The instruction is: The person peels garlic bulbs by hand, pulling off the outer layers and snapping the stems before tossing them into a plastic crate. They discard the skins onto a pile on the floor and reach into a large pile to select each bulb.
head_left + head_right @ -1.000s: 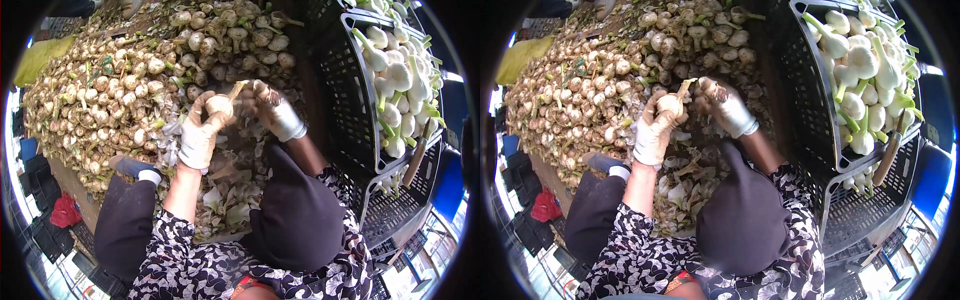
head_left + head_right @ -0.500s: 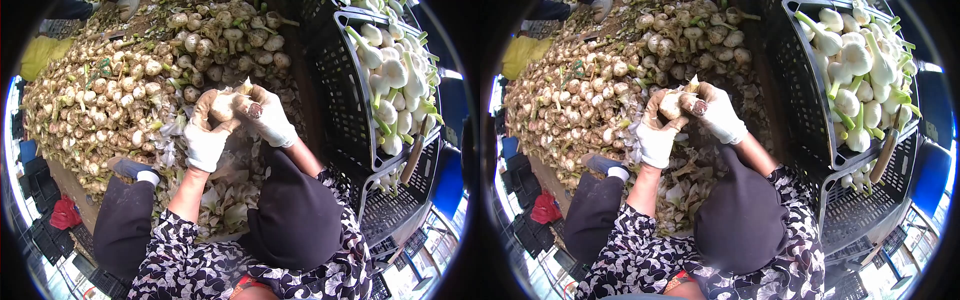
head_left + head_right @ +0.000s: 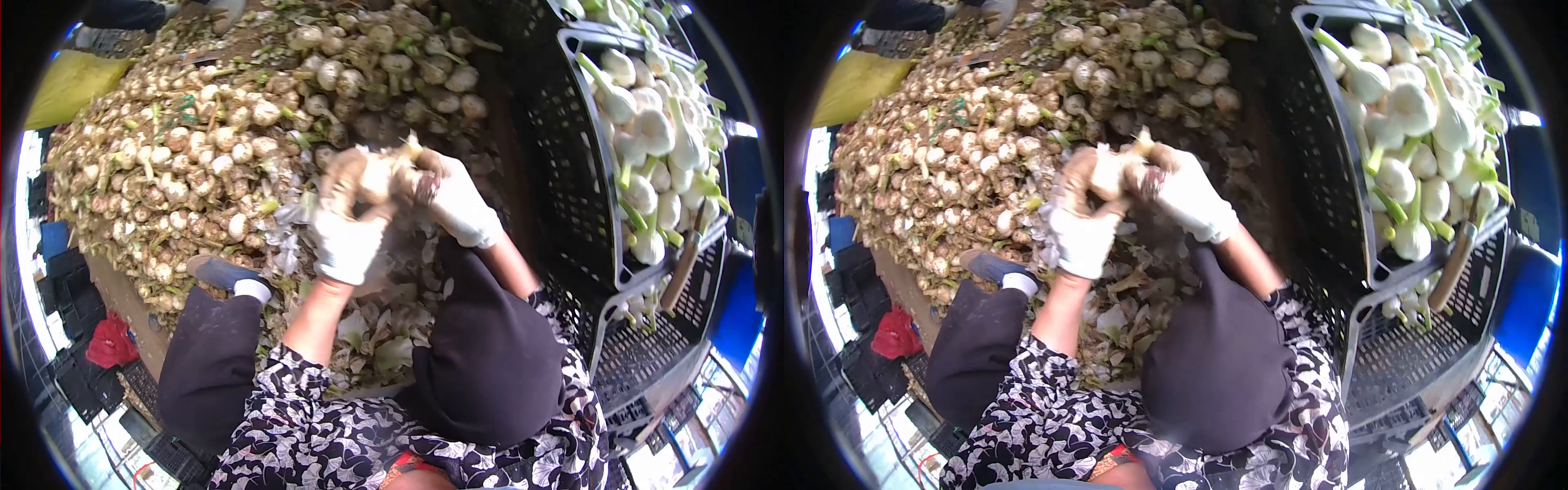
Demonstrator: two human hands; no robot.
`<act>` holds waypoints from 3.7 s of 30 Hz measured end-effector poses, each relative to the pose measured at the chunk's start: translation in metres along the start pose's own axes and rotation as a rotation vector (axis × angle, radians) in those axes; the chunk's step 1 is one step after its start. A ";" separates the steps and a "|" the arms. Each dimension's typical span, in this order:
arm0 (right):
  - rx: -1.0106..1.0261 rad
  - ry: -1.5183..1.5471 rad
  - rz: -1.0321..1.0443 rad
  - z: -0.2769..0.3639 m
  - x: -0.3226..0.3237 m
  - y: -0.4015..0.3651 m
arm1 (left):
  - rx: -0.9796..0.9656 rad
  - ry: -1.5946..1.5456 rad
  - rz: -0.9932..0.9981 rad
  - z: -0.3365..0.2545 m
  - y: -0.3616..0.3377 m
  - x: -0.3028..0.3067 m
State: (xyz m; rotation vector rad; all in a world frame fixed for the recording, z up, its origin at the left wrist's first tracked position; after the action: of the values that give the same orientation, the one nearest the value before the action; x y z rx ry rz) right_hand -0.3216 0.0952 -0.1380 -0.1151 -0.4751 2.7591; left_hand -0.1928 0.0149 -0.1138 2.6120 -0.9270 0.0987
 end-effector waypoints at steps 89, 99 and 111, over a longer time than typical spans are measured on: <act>0.470 -0.594 -0.289 0.025 -0.007 -0.012 | 0.452 -0.237 0.012 0.009 -0.006 0.009; 0.472 -0.474 -0.154 0.020 -0.017 -0.011 | 0.548 -0.870 -0.065 0.008 -0.009 0.002; 0.076 -0.913 0.482 -0.103 -0.045 0.005 | 0.468 -1.430 -0.128 0.020 0.008 0.011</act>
State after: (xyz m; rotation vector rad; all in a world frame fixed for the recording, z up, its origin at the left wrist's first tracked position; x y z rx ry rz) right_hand -0.2667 0.1072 -0.2359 1.2380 -0.6057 3.1506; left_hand -0.1903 -0.0049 -0.1278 2.9033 -1.1412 -1.9850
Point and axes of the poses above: each hand's wrist, its own y-axis towards the middle knuckle, its own x-axis out of the back of the hand, z = x × y, the point moved 6 cm from there along y, towards the middle knuckle, and after that the axes turned 10 degrees about -y, right-handed, at the moved point
